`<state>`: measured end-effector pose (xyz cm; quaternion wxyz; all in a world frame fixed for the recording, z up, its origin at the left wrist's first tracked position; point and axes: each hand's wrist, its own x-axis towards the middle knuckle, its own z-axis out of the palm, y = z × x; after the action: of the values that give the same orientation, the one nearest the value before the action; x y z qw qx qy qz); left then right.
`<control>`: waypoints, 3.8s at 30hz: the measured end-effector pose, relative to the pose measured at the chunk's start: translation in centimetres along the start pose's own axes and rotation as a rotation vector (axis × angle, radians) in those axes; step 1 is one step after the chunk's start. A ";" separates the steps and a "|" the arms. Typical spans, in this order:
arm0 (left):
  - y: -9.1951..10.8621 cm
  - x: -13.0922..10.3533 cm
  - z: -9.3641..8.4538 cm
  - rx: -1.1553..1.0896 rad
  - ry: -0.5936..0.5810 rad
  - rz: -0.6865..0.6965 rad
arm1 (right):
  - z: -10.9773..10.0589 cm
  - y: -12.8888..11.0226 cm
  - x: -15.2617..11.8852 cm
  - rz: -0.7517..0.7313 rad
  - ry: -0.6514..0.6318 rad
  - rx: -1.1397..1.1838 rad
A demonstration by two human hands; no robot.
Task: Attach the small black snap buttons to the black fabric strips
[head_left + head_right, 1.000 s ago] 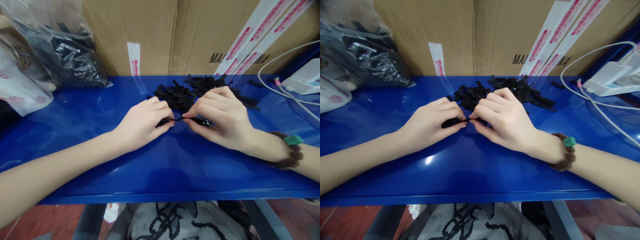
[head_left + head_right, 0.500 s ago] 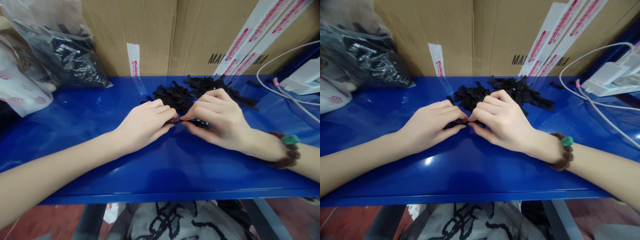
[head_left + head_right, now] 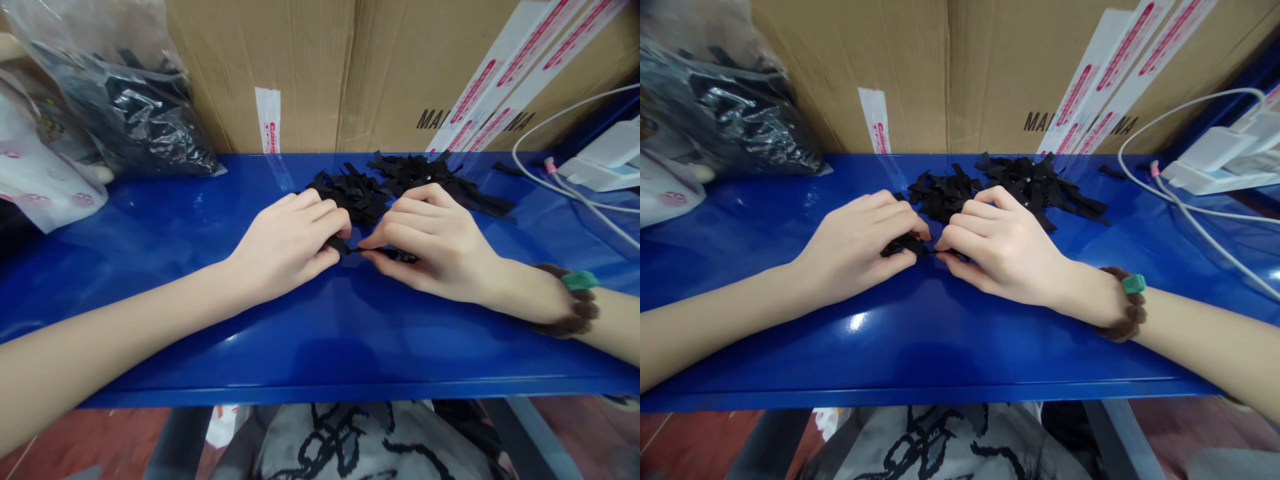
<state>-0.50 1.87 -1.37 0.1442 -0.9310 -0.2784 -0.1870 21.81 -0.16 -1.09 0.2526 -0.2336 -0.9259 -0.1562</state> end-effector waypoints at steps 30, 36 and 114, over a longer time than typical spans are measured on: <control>1.0 0.1 -0.1 -0.339 0.217 -0.046 | 0.5 -0.1 0.0 -0.026 0.067 -0.132; 1.0 0.1 -0.2 -0.348 0.195 -0.043 | 0.3 -0.1 0.0 0.029 0.057 -0.107; -0.7 0.0 0.3 -0.035 -0.113 -0.134 | 1.5 3.1 -0.9 0.152 -0.239 0.080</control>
<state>-0.81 2.51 -1.57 0.0989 -0.9217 -0.3445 -0.1482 23.50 2.79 -2.22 0.1605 -0.3097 -0.9345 -0.0707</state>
